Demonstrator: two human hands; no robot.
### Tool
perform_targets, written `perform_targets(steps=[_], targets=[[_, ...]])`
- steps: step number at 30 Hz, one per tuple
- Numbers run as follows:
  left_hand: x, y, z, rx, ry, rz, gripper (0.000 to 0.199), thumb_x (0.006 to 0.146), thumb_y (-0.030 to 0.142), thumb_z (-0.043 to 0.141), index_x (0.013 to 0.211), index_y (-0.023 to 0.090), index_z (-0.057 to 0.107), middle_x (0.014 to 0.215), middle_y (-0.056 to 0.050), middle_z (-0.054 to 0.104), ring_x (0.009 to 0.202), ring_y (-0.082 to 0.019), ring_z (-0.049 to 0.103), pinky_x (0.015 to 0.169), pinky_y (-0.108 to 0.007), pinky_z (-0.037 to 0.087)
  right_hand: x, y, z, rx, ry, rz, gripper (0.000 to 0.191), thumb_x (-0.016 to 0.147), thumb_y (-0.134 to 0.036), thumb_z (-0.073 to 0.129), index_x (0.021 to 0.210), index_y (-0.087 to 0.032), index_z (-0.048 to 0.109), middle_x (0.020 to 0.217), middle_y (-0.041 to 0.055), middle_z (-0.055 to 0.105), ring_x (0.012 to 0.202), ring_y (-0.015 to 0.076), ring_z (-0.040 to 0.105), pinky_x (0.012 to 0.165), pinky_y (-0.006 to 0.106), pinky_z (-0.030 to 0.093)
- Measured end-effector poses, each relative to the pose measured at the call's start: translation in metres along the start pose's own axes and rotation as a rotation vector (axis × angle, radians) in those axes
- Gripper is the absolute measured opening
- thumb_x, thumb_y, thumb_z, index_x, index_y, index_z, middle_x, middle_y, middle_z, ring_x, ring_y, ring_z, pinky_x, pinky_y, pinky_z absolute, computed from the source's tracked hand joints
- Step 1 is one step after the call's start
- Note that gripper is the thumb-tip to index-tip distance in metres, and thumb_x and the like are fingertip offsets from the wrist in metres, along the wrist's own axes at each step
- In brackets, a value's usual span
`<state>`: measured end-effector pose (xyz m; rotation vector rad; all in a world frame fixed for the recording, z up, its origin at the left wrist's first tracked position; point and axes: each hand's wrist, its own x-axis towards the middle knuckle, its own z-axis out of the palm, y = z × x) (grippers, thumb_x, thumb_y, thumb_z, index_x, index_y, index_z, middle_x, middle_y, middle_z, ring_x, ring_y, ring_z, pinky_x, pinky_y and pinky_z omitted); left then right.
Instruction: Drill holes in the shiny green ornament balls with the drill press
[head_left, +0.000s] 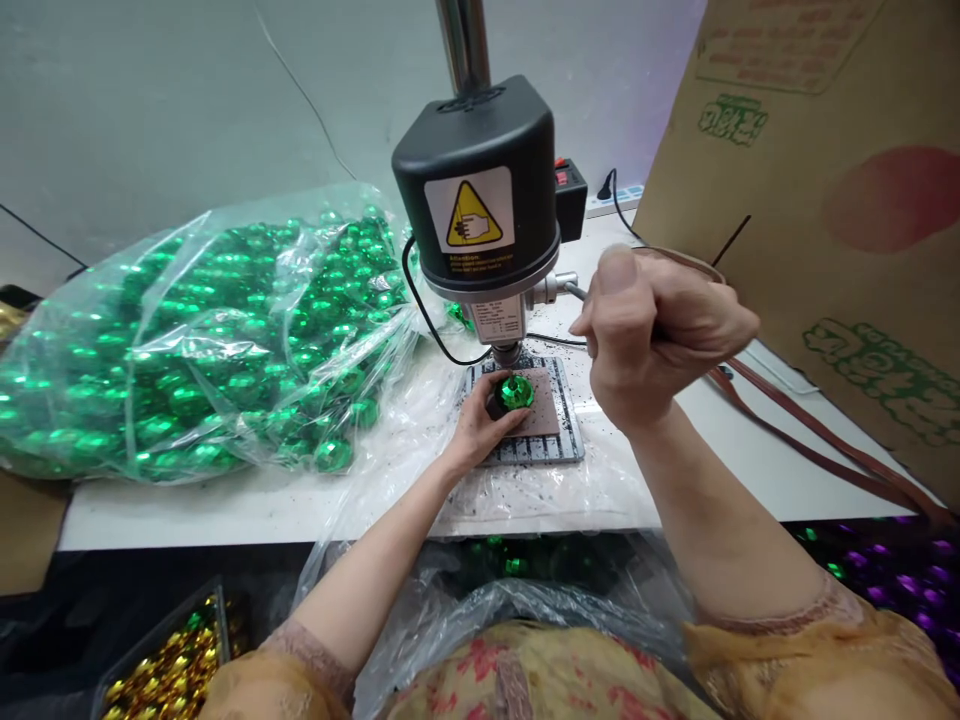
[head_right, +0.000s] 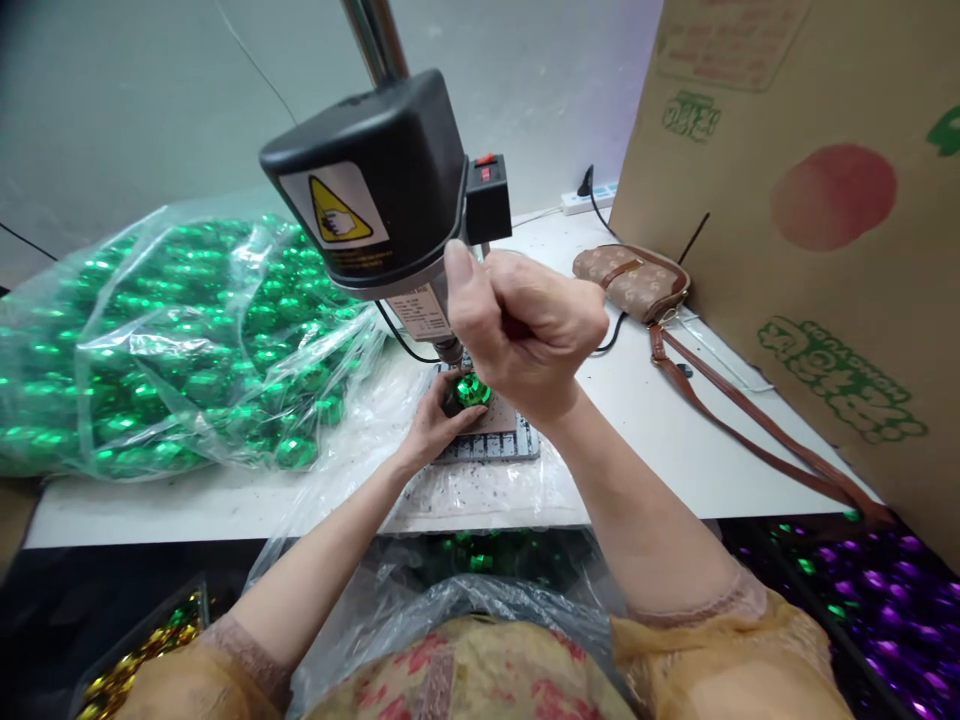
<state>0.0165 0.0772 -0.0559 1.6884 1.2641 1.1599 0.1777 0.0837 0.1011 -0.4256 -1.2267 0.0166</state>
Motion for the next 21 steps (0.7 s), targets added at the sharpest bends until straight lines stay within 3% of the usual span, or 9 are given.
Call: perform_targets(steps=[5,15,21], targets=[[-0.001,0.003,0.000,-0.008,-0.019,0.005,0.058,0.079,0.046,0.080,0.126,0.021,0.058,0.119,-0.009,0.065,0.113,-0.028,0.061,0.101,-0.043,0.047,-0.005,0.005,-0.001,0.046,0.015,-0.032,0.050,0.093,-0.023,0.054,0.049,-0.018,0.030,0.043,-0.0058,0.035,0.041,0.0038,0.037,0.045,0.027,0.027],[-0.002,-0.001,0.000,-0.008,-0.018,0.043,0.058,0.080,0.047,0.079,0.127,0.022,0.058,0.121,-0.010,0.065,0.114,-0.029,0.061,0.101,-0.043,0.048,-0.019,0.013,-0.006,0.031,0.005,-0.091,0.047,0.092,-0.023,0.053,0.051,-0.019,0.031,0.043,-0.0058,0.036,0.039,0.0050,0.038,0.041,0.027,0.032],[-0.002,-0.002,0.000,-0.004,-0.019,0.045,0.058,0.081,0.046,0.079,0.128,0.021,0.057,0.122,-0.010,0.065,0.115,-0.028,0.062,0.101,-0.042,0.049,-0.021,0.023,-0.005,0.062,0.040,-0.232,0.044,0.086,-0.013,0.056,0.052,-0.017,0.029,0.043,-0.0075,0.037,0.038,0.0033,0.039,0.039,0.023,0.032]])
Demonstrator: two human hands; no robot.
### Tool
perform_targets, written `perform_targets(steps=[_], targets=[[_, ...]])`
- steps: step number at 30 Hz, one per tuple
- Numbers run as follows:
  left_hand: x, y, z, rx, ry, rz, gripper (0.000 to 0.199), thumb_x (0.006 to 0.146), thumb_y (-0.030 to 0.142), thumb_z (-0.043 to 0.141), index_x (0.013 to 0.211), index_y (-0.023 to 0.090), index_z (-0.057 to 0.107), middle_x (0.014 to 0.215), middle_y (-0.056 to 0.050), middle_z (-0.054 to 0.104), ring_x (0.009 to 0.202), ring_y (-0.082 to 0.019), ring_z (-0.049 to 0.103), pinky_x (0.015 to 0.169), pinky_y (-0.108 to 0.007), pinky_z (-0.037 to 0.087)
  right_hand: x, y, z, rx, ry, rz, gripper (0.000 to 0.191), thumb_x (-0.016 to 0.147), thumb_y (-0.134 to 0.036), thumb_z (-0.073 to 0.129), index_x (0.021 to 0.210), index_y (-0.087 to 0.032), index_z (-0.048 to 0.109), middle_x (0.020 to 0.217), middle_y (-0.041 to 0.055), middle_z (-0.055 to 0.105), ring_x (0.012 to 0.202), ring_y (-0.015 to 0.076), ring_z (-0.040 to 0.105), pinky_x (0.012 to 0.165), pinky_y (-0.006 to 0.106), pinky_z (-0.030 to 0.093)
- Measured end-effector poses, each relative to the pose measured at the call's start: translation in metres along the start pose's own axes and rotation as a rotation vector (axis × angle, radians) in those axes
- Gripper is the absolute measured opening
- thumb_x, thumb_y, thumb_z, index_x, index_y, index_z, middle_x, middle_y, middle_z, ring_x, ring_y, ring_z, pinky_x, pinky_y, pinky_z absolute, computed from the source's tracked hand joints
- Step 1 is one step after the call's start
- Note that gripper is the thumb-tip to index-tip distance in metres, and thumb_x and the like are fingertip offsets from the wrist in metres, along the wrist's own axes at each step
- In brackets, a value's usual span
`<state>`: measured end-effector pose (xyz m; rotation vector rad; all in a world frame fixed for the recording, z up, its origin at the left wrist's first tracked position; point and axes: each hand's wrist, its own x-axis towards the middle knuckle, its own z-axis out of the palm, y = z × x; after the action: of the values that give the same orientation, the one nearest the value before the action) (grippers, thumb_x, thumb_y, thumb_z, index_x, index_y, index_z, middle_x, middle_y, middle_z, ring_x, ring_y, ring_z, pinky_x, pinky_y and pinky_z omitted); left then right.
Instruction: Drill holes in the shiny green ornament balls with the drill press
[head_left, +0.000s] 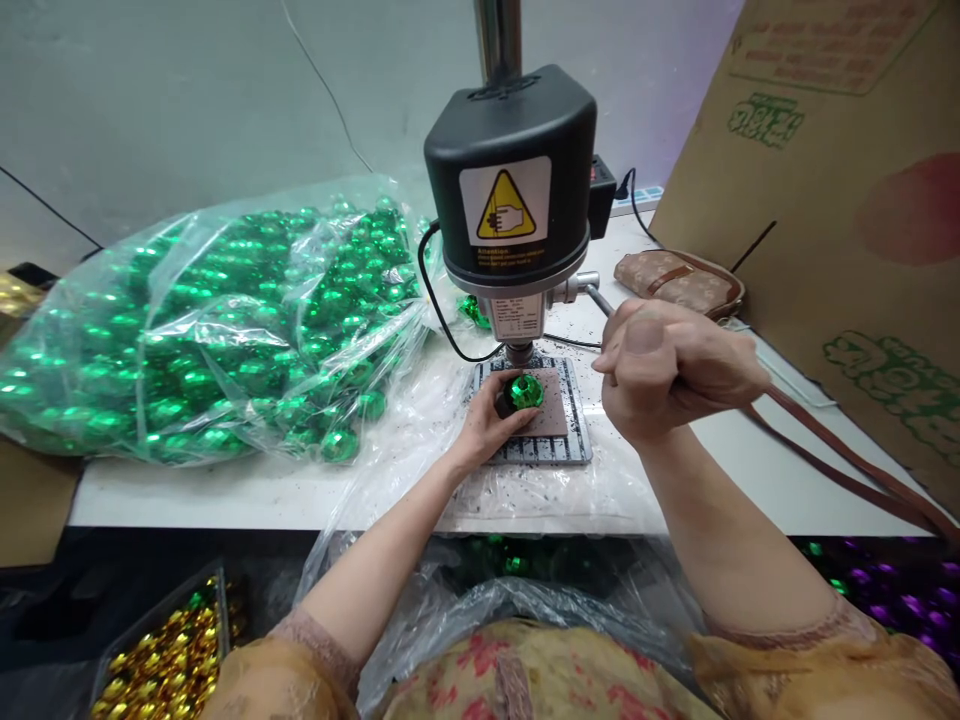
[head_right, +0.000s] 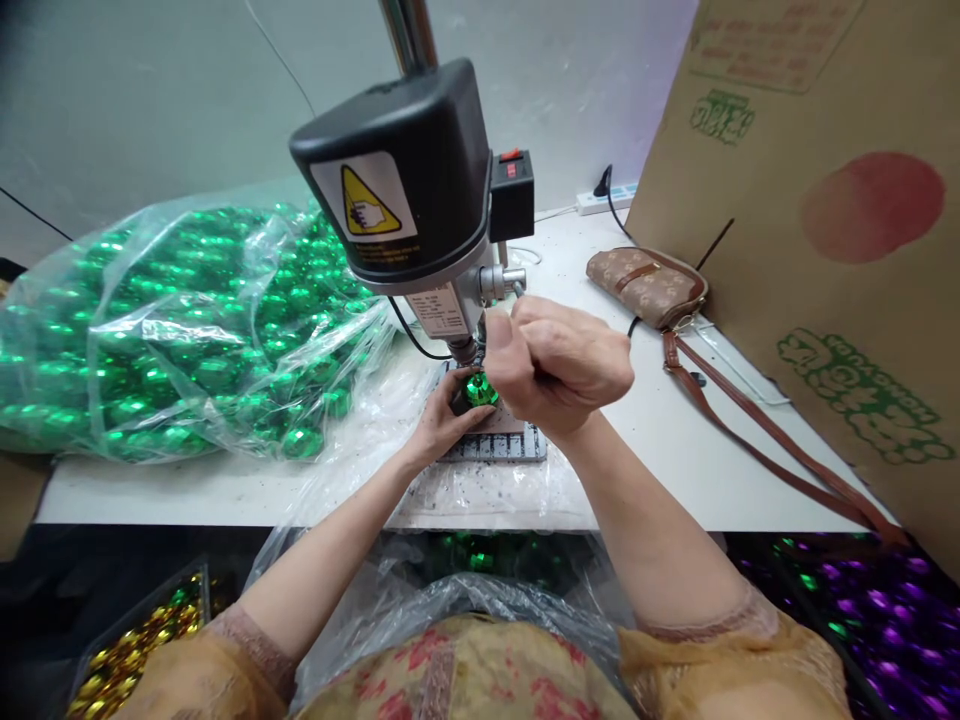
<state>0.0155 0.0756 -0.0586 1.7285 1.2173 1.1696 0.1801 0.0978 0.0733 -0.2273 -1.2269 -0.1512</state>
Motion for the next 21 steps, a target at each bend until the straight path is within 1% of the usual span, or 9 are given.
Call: perform_targets(steps=[3,6,10,12,14,15,16,18,21], targets=[[0.000,-0.001,0.000,0.006,-0.001,0.001,0.058,0.081,0.045,0.079,0.129,0.021,0.057,0.123,-0.011,0.064,0.116,-0.028,0.061,0.102,-0.042,0.049,-0.002,0.004,0.000,0.012,0.008,-0.033,0.045,0.084,-0.010,0.057,0.053,-0.018,0.026,0.043,-0.0080,0.037,0.038,0.0028,0.036,0.038,0.022,0.029],[0.000,-0.001,0.000,0.010,0.002,-0.001,0.057,0.081,0.044,0.079,0.128,0.021,0.057,0.124,-0.011,0.064,0.116,-0.029,0.061,0.103,-0.042,0.048,-0.007,0.005,-0.003,0.024,0.007,-0.039,0.043,0.083,-0.009,0.057,0.053,-0.018,0.028,0.043,-0.0082,0.038,0.038,0.0036,0.036,0.038,0.023,0.029],[0.000,-0.003,-0.001,0.019,-0.004,0.011,0.057,0.081,0.043,0.079,0.128,0.020,0.057,0.126,-0.012,0.064,0.117,-0.029,0.061,0.104,-0.042,0.048,-0.015,0.004,-0.011,0.073,-0.093,-0.048,0.039,0.079,-0.004,0.059,0.054,-0.018,0.032,0.045,-0.0086,0.043,0.037,0.0031,0.037,0.038,0.023,0.031],[0.000,-0.004,-0.001,0.029,-0.008,0.011,0.056,0.082,0.042,0.079,0.128,0.020,0.056,0.125,-0.012,0.065,0.117,-0.028,0.062,0.103,-0.042,0.048,-0.011,0.000,-0.011,0.104,-0.120,-0.044,0.040,0.079,-0.003,0.059,0.054,-0.018,0.031,0.045,-0.0089,0.039,0.037,0.0026,0.038,0.038,0.022,0.031],[0.001,-0.004,0.000,0.040,-0.007,0.011,0.055,0.082,0.041,0.078,0.128,0.020,0.056,0.124,-0.011,0.065,0.116,-0.028,0.062,0.101,-0.042,0.049,0.001,-0.006,-0.006,0.099,-0.100,0.022,0.043,0.082,-0.005,0.058,0.053,-0.017,0.030,0.044,-0.0085,0.034,0.038,0.0022,0.040,0.039,0.021,0.028],[0.002,-0.003,0.001,0.053,0.004,0.010,0.054,0.081,0.041,0.079,0.127,0.021,0.057,0.123,-0.010,0.065,0.115,-0.028,0.063,0.100,-0.041,0.050,0.010,-0.008,-0.002,0.073,-0.075,0.090,0.045,0.085,-0.007,0.058,0.051,-0.017,0.030,0.044,-0.0080,0.033,0.039,0.0021,0.041,0.040,0.021,0.027],[0.002,-0.002,0.002,0.074,0.027,0.008,0.053,0.080,0.040,0.079,0.125,0.021,0.057,0.121,-0.010,0.066,0.113,-0.027,0.063,0.099,-0.041,0.050,0.020,-0.010,0.003,0.016,-0.064,0.187,0.042,0.088,-0.011,0.058,0.051,-0.016,0.038,0.045,-0.0077,0.038,0.041,0.0015,0.040,0.042,0.022,0.028],[-0.001,0.004,0.003,0.144,0.104,0.001,0.049,0.079,0.039,0.080,0.119,0.021,0.059,0.116,-0.008,0.067,0.110,-0.027,0.064,0.096,-0.040,0.051,0.039,-0.012,0.012,0.007,-0.043,0.323,0.039,0.091,-0.016,0.058,0.053,-0.017,0.049,0.046,-0.0075,0.043,0.040,0.0011,0.037,0.044,0.023,0.030],[-0.021,0.020,-0.003,0.277,0.236,0.003,0.042,0.077,0.039,0.078,0.109,0.021,0.058,0.107,-0.007,0.066,0.102,-0.025,0.064,0.088,-0.038,0.052,0.058,-0.008,0.022,0.036,-0.057,0.381,0.041,0.091,-0.022,0.059,0.052,-0.018,0.051,0.043,-0.0071,0.040,0.039,0.0022,0.033,0.046,0.025,0.033]])
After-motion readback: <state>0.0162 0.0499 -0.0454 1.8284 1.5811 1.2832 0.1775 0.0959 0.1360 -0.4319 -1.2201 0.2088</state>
